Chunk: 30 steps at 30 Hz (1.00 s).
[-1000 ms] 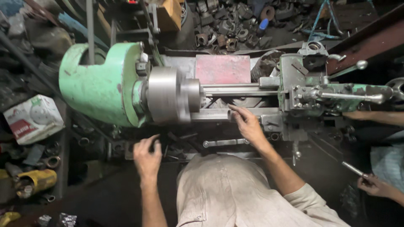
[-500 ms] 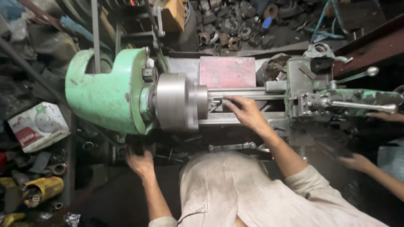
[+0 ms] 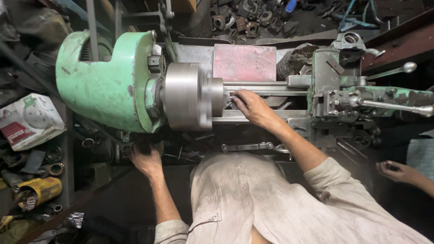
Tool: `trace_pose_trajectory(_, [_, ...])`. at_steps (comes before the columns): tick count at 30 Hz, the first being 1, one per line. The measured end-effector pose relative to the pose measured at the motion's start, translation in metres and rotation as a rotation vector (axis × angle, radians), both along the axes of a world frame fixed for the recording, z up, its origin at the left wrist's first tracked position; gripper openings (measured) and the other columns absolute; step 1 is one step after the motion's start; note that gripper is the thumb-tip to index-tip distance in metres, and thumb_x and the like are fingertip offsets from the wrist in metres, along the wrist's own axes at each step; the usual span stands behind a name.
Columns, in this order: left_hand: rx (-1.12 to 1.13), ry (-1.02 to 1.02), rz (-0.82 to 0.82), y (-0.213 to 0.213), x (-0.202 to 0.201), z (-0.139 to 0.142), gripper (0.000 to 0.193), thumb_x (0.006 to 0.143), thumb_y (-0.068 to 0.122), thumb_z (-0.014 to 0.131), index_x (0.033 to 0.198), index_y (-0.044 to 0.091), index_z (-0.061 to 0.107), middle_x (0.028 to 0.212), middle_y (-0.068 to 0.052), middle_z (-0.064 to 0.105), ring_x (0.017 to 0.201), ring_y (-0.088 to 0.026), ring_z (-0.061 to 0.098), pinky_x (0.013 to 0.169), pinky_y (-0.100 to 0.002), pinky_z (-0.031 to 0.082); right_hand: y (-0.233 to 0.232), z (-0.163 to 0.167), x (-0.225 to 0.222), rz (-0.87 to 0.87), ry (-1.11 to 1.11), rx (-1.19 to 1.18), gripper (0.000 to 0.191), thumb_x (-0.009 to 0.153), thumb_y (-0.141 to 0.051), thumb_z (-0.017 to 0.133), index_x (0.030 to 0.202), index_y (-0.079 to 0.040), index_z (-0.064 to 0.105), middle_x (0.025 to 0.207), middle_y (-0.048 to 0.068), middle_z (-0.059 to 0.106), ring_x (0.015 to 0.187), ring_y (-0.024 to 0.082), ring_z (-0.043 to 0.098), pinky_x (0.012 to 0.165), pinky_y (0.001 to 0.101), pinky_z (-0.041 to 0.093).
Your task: The person carries a small metal part to a lathe, seats it in the chuck, and tightens the chuck with a key. They run the lathe and hold a tool against the rotating part, then return to the workbench, place the part into a metal engine housing, and strike a rod held in the housing with a hammer.
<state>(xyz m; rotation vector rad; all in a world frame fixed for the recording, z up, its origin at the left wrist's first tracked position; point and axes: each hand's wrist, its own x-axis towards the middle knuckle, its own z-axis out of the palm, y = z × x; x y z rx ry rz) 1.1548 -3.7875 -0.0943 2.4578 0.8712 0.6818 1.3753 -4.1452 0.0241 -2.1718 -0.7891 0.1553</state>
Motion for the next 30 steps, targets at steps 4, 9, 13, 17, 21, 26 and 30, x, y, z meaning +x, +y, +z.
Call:
trace_pose_trajectory(4, [-0.004,-0.042,0.010,-0.002,0.003,0.006,0.040,0.091,0.018,0.073,0.121,-0.006,0.067,0.120,-0.029,0.067,0.115,-0.049,0.059,0.107,-0.055,0.042,0.000,-0.007,0.002,0.021,-0.047,-0.017,0.025,0.104,-0.015,0.060,0.120,0.003,0.062,0.114,0.022,0.067,0.109,0.039,0.064,0.096,0.0458,0.051])
trace_pose_trajectory(9, [-0.078,0.011,0.049,-0.003,-0.002,-0.001,0.046,0.087,0.018,0.075,0.125,-0.006,0.066,0.123,-0.029,0.067,0.119,-0.050,0.058,0.110,-0.056,0.041,-0.002,-0.010,0.000,0.012,-0.029,-0.018,0.024,0.103,-0.015,0.061,0.119,0.003,0.063,0.112,0.022,0.068,0.106,0.040,0.065,0.094,0.0458,0.052])
trace_pose_trajectory(13, [0.039,-0.040,0.059,0.003,-0.004,-0.019,0.063,0.083,0.019,0.078,0.135,-0.012,0.058,0.133,-0.037,0.058,0.128,-0.052,0.052,0.114,-0.056,0.037,0.001,-0.008,0.000,0.011,-0.038,-0.005,0.023,0.103,-0.014,0.062,0.118,0.003,0.063,0.111,0.022,0.068,0.104,0.041,0.066,0.092,0.0461,0.053])
trace_pose_trajectory(17, [-0.029,-0.068,0.114,0.010,-0.007,-0.029,0.062,0.089,0.021,0.077,0.138,-0.011,0.057,0.137,-0.034,0.060,0.132,-0.050,0.052,0.117,-0.056,0.037,0.005,-0.008,-0.002,-0.016,0.007,-0.037,0.022,0.104,-0.012,0.062,0.119,0.003,0.064,0.110,0.024,0.068,0.103,0.042,0.065,0.091,0.0472,0.052])
trace_pose_trajectory(21, [-0.009,-0.042,0.113,0.013,-0.008,-0.033,0.061,0.088,0.020,0.078,0.136,-0.011,0.058,0.138,-0.037,0.056,0.132,-0.052,0.049,0.115,-0.058,0.036,0.005,-0.010,-0.003,-0.010,-0.037,0.000,0.023,0.103,-0.012,0.062,0.120,0.002,0.064,0.112,0.023,0.069,0.104,0.041,0.066,0.091,0.0468,0.053])
trace_pose_trajectory(26, [-0.113,-0.042,0.075,0.008,-0.008,-0.020,0.052,0.086,0.017,0.076,0.130,-0.007,0.062,0.132,-0.034,0.061,0.128,-0.053,0.051,0.113,-0.058,0.037,0.006,-0.014,-0.004,-0.017,-0.073,-0.034,0.023,0.103,-0.011,0.062,0.121,0.003,0.062,0.111,0.024,0.067,0.106,0.042,0.065,0.094,0.0465,0.053])
trace_pose_trajectory(30, [-0.103,-0.066,0.073,0.003,-0.006,-0.010,0.052,0.090,0.018,0.077,0.133,-0.007,0.062,0.134,-0.035,0.059,0.128,-0.054,0.049,0.112,-0.058,0.036,0.004,-0.013,-0.004,-0.013,-0.014,-0.027,0.025,0.104,-0.012,0.062,0.123,0.003,0.062,0.113,0.024,0.067,0.106,0.041,0.065,0.094,0.0457,0.053])
